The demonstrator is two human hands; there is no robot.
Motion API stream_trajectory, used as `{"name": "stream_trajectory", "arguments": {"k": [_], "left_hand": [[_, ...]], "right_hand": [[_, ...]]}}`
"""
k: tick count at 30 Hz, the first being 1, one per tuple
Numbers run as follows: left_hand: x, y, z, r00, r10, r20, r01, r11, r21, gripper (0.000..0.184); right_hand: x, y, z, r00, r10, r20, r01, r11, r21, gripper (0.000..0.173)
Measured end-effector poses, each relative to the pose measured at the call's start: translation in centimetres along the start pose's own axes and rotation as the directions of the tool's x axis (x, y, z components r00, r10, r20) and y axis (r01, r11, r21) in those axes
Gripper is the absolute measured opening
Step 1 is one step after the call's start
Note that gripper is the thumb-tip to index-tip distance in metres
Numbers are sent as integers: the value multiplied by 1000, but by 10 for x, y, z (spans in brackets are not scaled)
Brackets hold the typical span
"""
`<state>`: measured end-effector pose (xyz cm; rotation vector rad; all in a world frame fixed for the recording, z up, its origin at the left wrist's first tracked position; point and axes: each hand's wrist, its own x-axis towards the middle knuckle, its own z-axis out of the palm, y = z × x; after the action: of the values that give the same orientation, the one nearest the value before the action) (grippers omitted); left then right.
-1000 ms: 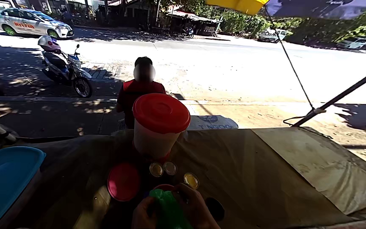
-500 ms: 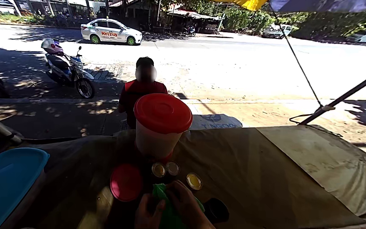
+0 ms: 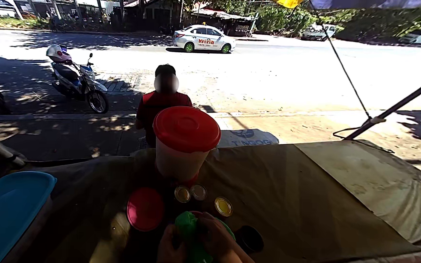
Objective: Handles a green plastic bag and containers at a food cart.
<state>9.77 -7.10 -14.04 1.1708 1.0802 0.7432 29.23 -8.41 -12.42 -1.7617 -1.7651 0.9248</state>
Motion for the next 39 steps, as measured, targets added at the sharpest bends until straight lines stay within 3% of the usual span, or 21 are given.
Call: {"name": "stream_trajectory", "arguments": {"k": [3,6,9,11,15,16,18,20,24,26,28,29,30,31,33,35,38,39], "left_hand": [[2,-1,-1,1000,-5,-5,5,994,-112,33],[4,0,-5,997,-74,-31,63,966,-252,33],[9,2,-4,998,-23,66,29,995,-96,32],[10,1,-2,997,23,68,-26,999,46,21],[21,4,-10,995,1,-99,-3,1000,-21,15],[22,5,-10,993,-5,-115,0,999,-40,16],[22,8,-7,993,-17,-120,9,998,-65,18],[23,11,-6,989,-36,-145,22,995,-98,20],[28,13,-15,959,-102,-264,42,974,-224,21],[21,7,-20,972,-11,-234,-34,982,-184,22],[13,2,-19,981,191,-26,-187,977,98,81],[9,2,-13,963,260,74,-270,930,249,98],[5,3,-7,947,288,146,-322,872,369,97],[2,1,-5,934,312,174,-357,821,446,78],[5,-7,-8,912,399,97,-395,790,469,28],[7,-9,-20,910,414,-7,-368,818,442,23],[1,-1,-36,937,327,-120,-276,907,317,29],[-1,0,-38,948,276,-158,-235,943,237,31]], "right_hand": [[-1,10,-9,984,43,-171,-41,999,17,20],[-4,11,-6,984,29,-174,-16,997,73,23],[-6,9,1,986,-29,-162,48,993,110,24],[-6,12,1,975,-23,-219,50,992,117,24],[-8,17,-3,791,-22,-611,33,999,6,18],[-12,14,-2,793,-76,-604,67,997,-38,19],[-25,-5,0,921,-127,-368,98,991,-94,33],[-29,-9,6,972,-147,-182,110,974,-198,29],[-21,14,-4,897,-61,-438,46,998,-44,20],[-21,9,-5,910,2,-414,17,999,42,22],[-21,-12,-4,942,40,-335,23,983,184,23],[-22,-23,-2,956,18,-292,65,961,269,22],[-23,-33,0,969,-13,-248,103,930,352,22],[-22,-37,0,973,-46,-228,139,900,412,23],[-18,-24,-6,954,-72,-290,192,891,411,24],[-17,12,-22,946,-65,-317,135,970,202,35],[-32,47,-37,991,92,-101,-104,987,-120,83],[-36,52,-34,992,117,-35,-122,976,-181,82]]}}
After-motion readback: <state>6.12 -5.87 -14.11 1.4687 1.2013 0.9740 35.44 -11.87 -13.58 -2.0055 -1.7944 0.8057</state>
